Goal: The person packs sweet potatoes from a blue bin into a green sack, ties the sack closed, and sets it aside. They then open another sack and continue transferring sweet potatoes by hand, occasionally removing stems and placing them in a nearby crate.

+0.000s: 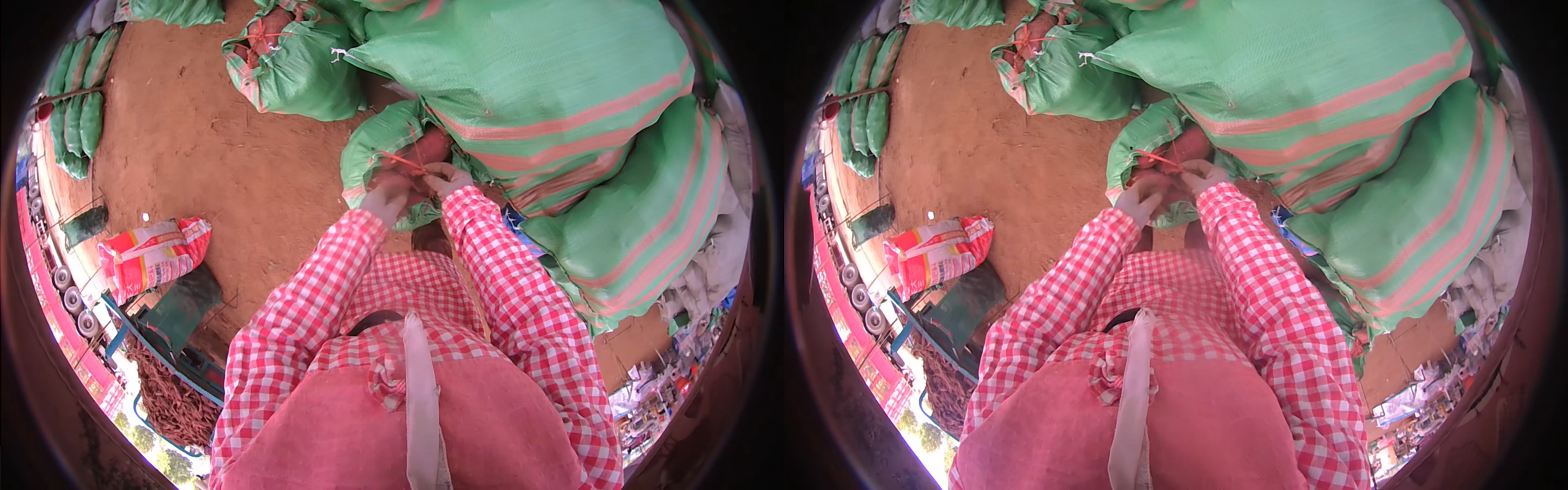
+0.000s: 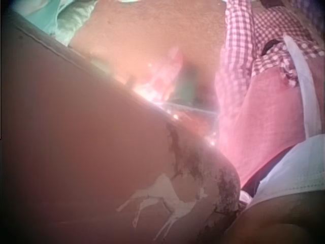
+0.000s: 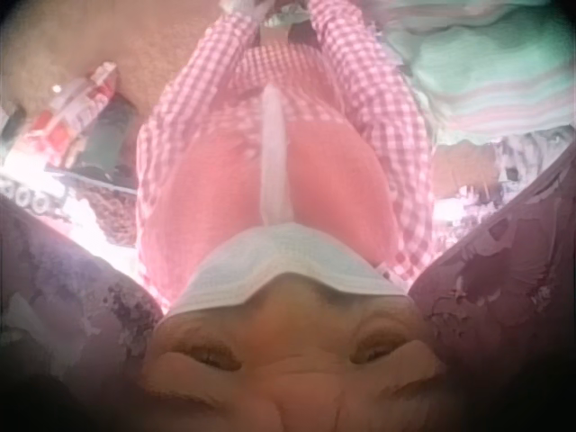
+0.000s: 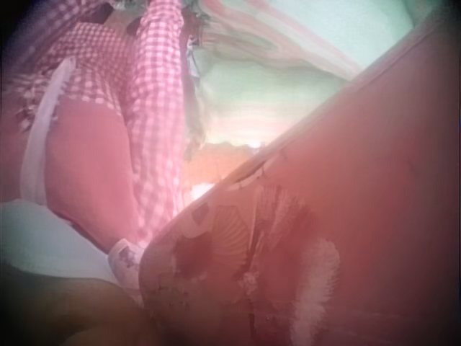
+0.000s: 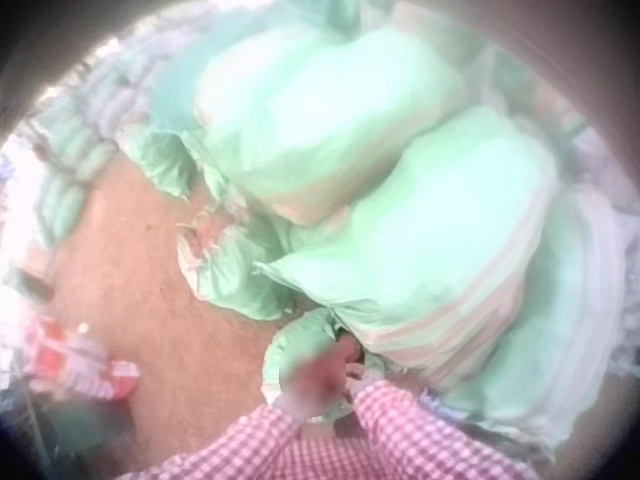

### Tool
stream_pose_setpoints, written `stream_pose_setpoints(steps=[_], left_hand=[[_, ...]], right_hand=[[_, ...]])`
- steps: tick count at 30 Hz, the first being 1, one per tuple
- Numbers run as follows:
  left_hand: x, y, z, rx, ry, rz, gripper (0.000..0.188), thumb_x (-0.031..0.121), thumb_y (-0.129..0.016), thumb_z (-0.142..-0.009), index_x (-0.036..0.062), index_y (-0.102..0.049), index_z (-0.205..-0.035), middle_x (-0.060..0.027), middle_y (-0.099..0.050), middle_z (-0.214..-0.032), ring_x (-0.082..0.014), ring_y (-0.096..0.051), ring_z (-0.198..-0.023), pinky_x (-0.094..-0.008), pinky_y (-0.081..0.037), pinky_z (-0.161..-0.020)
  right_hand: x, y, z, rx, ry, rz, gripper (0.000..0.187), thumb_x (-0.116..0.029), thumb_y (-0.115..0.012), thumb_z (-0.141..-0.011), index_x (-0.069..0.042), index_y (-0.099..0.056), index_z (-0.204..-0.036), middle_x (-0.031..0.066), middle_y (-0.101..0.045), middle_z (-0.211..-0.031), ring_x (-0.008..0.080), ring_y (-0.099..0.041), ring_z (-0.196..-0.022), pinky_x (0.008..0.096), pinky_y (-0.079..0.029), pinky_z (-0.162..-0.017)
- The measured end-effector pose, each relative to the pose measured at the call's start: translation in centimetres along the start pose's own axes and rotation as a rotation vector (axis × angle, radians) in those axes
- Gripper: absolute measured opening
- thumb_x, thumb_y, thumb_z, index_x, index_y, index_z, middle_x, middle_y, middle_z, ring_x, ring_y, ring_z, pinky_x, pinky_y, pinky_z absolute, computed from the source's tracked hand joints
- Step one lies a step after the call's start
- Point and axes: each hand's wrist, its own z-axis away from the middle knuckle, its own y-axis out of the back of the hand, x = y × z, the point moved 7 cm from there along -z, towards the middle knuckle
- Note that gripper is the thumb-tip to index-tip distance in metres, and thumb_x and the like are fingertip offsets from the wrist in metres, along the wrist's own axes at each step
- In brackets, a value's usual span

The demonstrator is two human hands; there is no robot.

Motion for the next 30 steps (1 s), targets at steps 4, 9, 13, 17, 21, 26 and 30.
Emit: stream_pose_setpoints(steps=[4, 9, 13, 17, 21, 26, 30], left_hand=[[0.7, -1.4, -3.4, -0.011, 0.08, 0.061, 0.029, 0.016, -0.059, -0.093, 0.0054, -0.062, -0.119, -0.0048, -0.071, -0.092, -0.0099, -0.062, -0.069, -0.0257, -0.049, -0.061], [1.1, -0.8, -4.4, -0.016, 0.096, -0.11, 0.02, 0.017, -0.059, -0.093, 0.0023, -0.067, -0.104, -0.0038, -0.067, -0.076, -0.0097, -0.061, -0.064, -0.0248, -0.047, -0.055], [0.3, 1.2, -2.4, 0.007, 0.039, 0.0, 0.021, 0.018, -0.059, -0.093, 0.0012, -0.067, -0.103, -0.0052, -0.066, -0.079, -0.0099, -0.06, -0.063, -0.0247, -0.048, -0.056], [-5.2, 7.5, 3.0, 0.233, 0.002, 0.143, 0.025, 0.022, -0.059, -0.094, 0.0018, -0.065, -0.107, -0.0041, -0.067, -0.081, -0.0105, -0.059, -0.062, -0.0255, -0.047, -0.055], [-17.4, 10.7, 12.6, 0.449, 0.275, 0.202, 0.025, 0.023, -0.058, -0.095, 0.0039, -0.065, -0.11, -0.0049, -0.069, -0.082, -0.0122, -0.061, -0.061, -0.0277, -0.048, -0.054], [-30.7, 6.6, 27.2, 0.571, 0.672, 0.296, 0.033, 0.023, -0.062, -0.091, -0.0004, -0.064, -0.115, -0.0118, -0.07, -0.096, -0.0186, -0.065, -0.084, -0.0322, -0.052, -0.076], [-33.9, 4.1, 31.6, 0.445, 0.785, 0.177, 0.036, 0.025, -0.061, -0.089, 0.0017, -0.063, -0.117, -0.0165, -0.07, -0.099, -0.0263, -0.067, -0.09, -0.0367, -0.053, -0.081]], right_hand=[[-0.2, 0.2, 0.6, 0.034, 0.081, 0.112, 0.026, -0.014, -0.066, -0.085, -0.004, -0.069, -0.109, 0.0115, -0.068, -0.102, 0.0217, -0.065, -0.095, 0.0323, -0.051, -0.084], [-2.0, 0.9, 1.9, 0.138, 0.326, 0.339, 0.03, -0.015, -0.062, -0.085, -0.005, -0.068, -0.113, 0.0155, -0.065, -0.108, 0.0271, -0.064, -0.1, 0.0352, -0.05, -0.087], [-2.6, 1.7, 5.4, 0.32, 0.481, 0.506, 0.024, -0.011, -0.06, -0.085, -0.005, -0.068, -0.107, 0.0148, -0.066, -0.104, 0.0296, -0.065, -0.092, 0.036, -0.051, -0.081], [-1.8, 0.2, 9.5, 0.105, 0.512, 0.532, 0.023, -0.015, -0.058, -0.087, -0.009, -0.066, -0.107, 0.0183, -0.063, -0.098, 0.0375, -0.061, -0.097, 0.045, -0.049, -0.084], [-1.2, -4.6, 11.4, -0.362, 0.531, 0.789, 0.027, -0.017, -0.057, -0.089, -0.012, -0.064, -0.114, 0.0176, -0.063, -0.102, 0.0367, -0.062, -0.098, 0.0442, -0.049, -0.085], [-4.1, -7.2, 7.1, -0.421, 0.366, 0.583, 0.036, -0.018, -0.059, -0.089, -0.011, -0.06, -0.125, 0.0153, -0.068, -0.101, 0.0302, -0.065, -0.089, 0.0368, -0.051, -0.082], [-7.7, -6.1, 4.2, -0.36, 0.37, 0.453, 0.037, -0.018, -0.059, -0.089, -0.005, -0.061, -0.123, 0.0119, -0.068, -0.094, 0.0235, -0.064, -0.082, 0.0342, -0.052, -0.077]])
